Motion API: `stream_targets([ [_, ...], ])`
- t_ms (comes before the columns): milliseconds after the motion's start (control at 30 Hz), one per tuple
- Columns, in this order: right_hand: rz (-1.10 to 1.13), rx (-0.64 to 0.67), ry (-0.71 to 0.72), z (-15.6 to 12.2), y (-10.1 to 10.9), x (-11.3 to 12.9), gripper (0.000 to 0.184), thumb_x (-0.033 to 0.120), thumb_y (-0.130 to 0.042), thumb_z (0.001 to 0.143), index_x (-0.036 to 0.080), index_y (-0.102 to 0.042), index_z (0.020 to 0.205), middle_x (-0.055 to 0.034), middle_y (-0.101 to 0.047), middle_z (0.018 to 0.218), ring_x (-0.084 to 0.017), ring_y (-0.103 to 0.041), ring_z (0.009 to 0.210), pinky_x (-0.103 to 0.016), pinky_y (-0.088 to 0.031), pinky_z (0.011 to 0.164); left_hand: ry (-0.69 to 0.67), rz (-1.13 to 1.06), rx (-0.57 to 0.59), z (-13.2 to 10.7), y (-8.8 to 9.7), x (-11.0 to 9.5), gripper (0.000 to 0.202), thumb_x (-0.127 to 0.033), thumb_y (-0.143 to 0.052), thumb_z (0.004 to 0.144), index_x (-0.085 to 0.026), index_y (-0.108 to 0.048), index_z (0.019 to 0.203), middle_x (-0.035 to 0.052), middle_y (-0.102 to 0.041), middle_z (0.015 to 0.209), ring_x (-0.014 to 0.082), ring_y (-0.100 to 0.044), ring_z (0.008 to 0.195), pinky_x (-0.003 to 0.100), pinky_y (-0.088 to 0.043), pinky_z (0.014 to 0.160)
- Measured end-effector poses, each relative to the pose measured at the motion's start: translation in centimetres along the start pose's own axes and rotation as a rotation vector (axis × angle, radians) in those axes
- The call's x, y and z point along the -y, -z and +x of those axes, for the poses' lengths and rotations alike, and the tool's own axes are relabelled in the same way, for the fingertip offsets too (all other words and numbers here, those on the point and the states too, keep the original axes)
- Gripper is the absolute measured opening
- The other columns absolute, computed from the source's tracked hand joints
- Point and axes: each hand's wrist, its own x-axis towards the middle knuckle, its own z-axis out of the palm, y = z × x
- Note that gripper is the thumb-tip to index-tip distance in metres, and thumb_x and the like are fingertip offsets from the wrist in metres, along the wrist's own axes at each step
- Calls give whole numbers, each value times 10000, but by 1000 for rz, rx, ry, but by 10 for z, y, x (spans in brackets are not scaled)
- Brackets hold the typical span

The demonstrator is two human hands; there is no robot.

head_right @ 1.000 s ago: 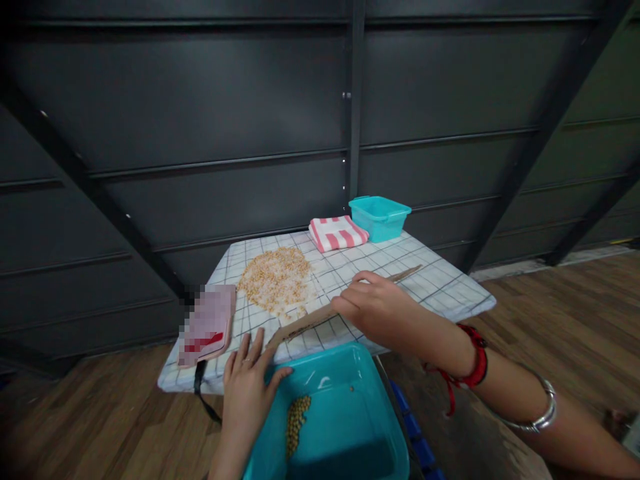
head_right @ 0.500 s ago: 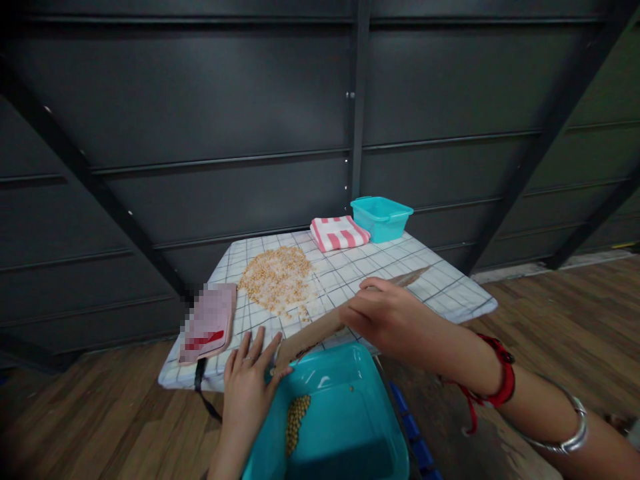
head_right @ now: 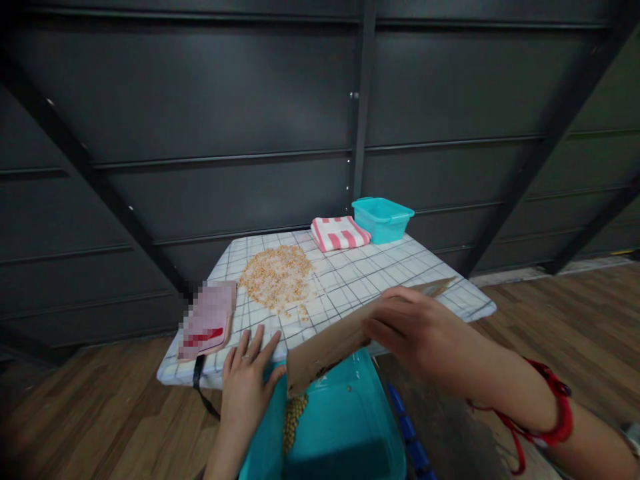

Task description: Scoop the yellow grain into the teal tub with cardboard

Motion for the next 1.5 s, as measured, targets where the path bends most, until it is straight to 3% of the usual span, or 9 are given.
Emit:
stream_targets([
  [300, -29, 94, -13, 0, -11, -10, 306, 93, -360, 906, 208, -601, 755, -15, -567, 679, -148, -520, 665, -284, -435, 637, -13, 9, -14, 1, 0, 1, 509, -449, -556, 813, -346, -475, 1304, 90, -516, 1374, 348, -467, 1250, 509, -440, 930],
  [500, -33, 54, -36, -2, -10, -8, 303, 93, -367, 907, 202, -588, 732, -14, -575, 677, -142, -528, 661, -266, -432, 617, 11, -27, 3, 1, 2, 0, 512, -429, -579, 803, -349, -479, 1298, 88, -515, 1375, 349, -457, 1260, 516, -434, 943],
  [800, -212, 60, 153, 15, -28, -17, 288, -25, -395, 789, 178, -590, 731, -7, -618, 651, -151, -537, 623, -302, -441, 721, 39, -77, 20, 2, 3, -2, 508, -384, -594, 799, -353, -482, 1293, 85, -491, 1394, 350, -433, 1279, 524, -417, 959],
  [967, -187, 50, 95, 11, -23, -17, 313, -40, -385, 780, 188, -597, 760, -2, -638, 688, -152, -559, 686, -287, -434, 739, 27, -64, 21, 2, 4, -1, 504, -388, -587, 802, -349, -485, 1294, 81, -500, 1389, 343, -440, 1275, 507, -425, 955],
  [1167, -173, 46, 110, 10, -24, -12, 299, -40, -397, 787, 192, -568, 708, 2, -603, 624, -139, -519, 589, -270, -429, 692, 29, -54, 12, 3, 4, -2, 496, -384, -583, 806, -343, -491, 1292, 91, -503, 1385, 352, -445, 1270, 519, -429, 945],
  [1500, -344, 15, 140, 17, -34, -17, 284, -52, -391, 727, 175, -563, 735, -7, -630, 651, -148, -565, 629, -310, -410, 768, 36, -63, 18, 2, 6, -3, 500, -387, -581, 806, -351, -483, 1295, 82, -505, 1384, 343, -440, 1276, 521, -422, 959],
])
